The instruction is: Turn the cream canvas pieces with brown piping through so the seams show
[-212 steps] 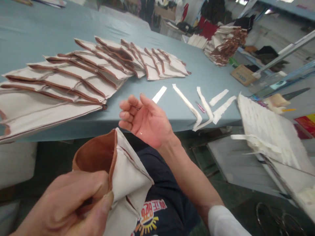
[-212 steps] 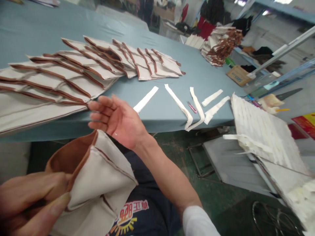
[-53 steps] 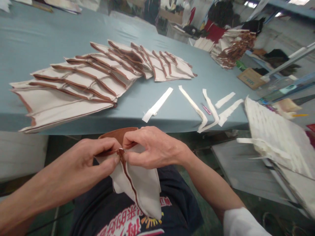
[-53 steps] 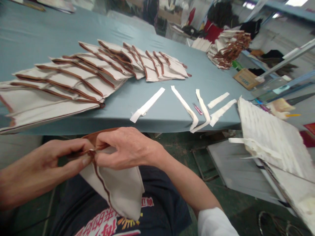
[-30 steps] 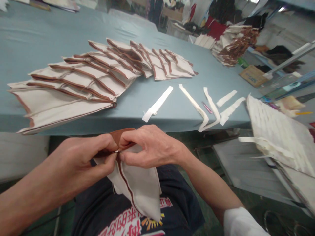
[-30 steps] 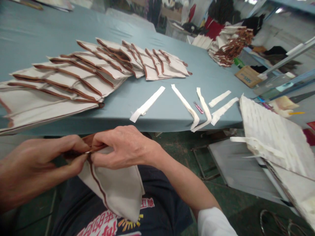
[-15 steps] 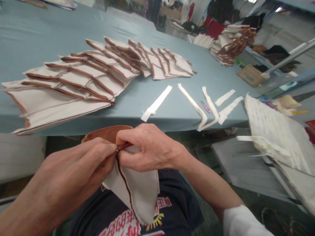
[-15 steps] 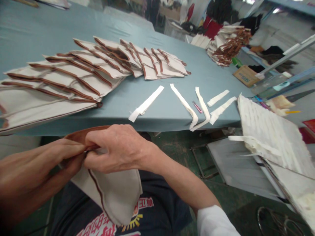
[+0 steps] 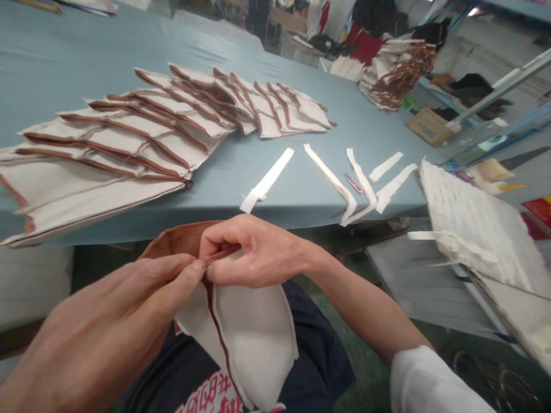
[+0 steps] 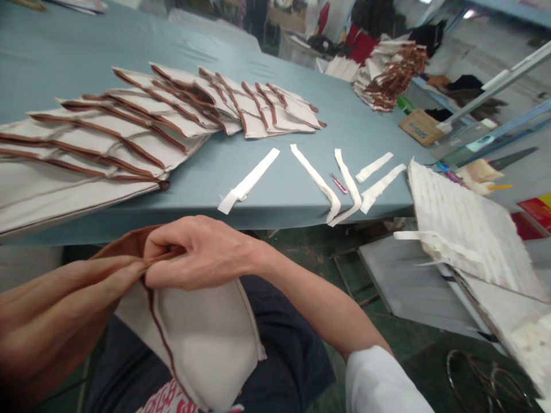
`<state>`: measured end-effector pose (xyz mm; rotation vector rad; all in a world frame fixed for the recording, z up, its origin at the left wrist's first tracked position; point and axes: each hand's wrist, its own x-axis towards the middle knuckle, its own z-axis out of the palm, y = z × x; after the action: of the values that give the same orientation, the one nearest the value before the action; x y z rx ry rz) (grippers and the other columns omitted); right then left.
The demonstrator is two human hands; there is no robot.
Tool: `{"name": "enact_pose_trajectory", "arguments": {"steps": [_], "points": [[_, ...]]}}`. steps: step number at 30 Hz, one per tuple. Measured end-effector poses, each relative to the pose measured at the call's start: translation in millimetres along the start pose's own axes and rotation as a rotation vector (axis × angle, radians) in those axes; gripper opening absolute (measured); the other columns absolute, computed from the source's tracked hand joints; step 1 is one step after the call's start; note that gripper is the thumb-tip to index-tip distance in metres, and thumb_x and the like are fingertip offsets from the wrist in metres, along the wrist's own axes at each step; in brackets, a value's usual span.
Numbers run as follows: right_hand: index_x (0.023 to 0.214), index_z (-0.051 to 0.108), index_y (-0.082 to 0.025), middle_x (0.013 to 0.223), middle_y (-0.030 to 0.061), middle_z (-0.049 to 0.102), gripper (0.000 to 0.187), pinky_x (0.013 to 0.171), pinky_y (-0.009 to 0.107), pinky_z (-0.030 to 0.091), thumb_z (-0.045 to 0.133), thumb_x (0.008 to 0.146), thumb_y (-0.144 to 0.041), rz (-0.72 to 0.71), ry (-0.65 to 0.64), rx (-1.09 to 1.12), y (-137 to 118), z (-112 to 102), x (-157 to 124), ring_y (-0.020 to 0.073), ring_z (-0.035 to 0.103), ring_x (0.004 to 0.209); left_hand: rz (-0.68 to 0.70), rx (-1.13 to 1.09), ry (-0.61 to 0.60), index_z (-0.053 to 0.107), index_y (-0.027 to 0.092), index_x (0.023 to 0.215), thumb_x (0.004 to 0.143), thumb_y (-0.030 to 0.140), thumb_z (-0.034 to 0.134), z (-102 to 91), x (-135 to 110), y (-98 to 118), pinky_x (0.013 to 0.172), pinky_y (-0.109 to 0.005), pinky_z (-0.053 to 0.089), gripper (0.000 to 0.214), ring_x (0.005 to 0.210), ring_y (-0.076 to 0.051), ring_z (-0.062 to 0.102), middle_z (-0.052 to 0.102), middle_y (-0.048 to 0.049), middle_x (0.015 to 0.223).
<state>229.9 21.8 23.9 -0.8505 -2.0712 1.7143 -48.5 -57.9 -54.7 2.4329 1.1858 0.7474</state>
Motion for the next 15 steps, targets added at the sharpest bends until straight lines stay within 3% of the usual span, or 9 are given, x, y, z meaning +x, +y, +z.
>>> {"name": "enact_pose_trajectory", "arguments": {"steps": [4, 10, 12, 15], "points": [[0.081, 0.063, -0.016, 0.074, -0.0044, 0.056, 0.017, 0.064, 0.025, 0.037, 0.064, 0.077, -0.032, 0.067, -0.042, 0.216, 12.3, 0.2, 1.0, 0.0104, 0.047, 0.068, 0.147, 0.101, 0.115, 0.036, 0.061, 0.167, 0.102, 0.02, 0.05, 2.3, 17.1, 16.0, 0.111, -0.041, 0.062, 0.078, 0.12, -0.028, 0.08, 0.078, 0.0065, 0.144], [0.078, 0.064, -0.017, 0.07, -0.0056, 0.053, 0.017, 0.06, 0.024, 0.034, 0.058, 0.079, -0.033, 0.11, 0.002, 0.217, 14.5, -1.7, 0.3, 0.0093, 0.043, 0.064, 0.213, 0.167, 0.144, 0.027, 0.055, 0.173, 0.105, 0.019, 0.043, 6.5, 27.6, 25.0, 0.1, -0.042, 0.065, 0.078, 0.109, -0.027, 0.081, 0.081, -0.0012, 0.132], [0.079, 0.064, -0.017, 0.071, -0.0055, 0.053, 0.015, 0.06, 0.024, 0.034, 0.058, 0.079, -0.029, 0.093, 0.006, 0.206, 13.2, -0.6, -0.9, 0.0093, 0.044, 0.064, 0.178, 0.125, 0.143, 0.032, 0.056, 0.171, 0.105, 0.023, 0.045, 6.2, 27.6, 25.6, 0.098, -0.039, 0.065, 0.074, 0.103, -0.026, 0.081, 0.081, 0.0003, 0.129], [0.078, 0.064, -0.017, 0.072, -0.005, 0.055, 0.01, 0.06, 0.023, 0.036, 0.058, 0.079, -0.025, -0.001, 0.012, 0.134, 7.8, 2.3, -4.9, 0.0096, 0.046, 0.065, -0.038, 0.084, 0.096, 0.05, 0.054, 0.158, 0.105, 0.033, 0.052, -0.5, 26.8, 22.9, 0.086, -0.037, 0.066, 0.057, 0.093, -0.025, 0.082, 0.083, 0.0023, 0.123]]}}
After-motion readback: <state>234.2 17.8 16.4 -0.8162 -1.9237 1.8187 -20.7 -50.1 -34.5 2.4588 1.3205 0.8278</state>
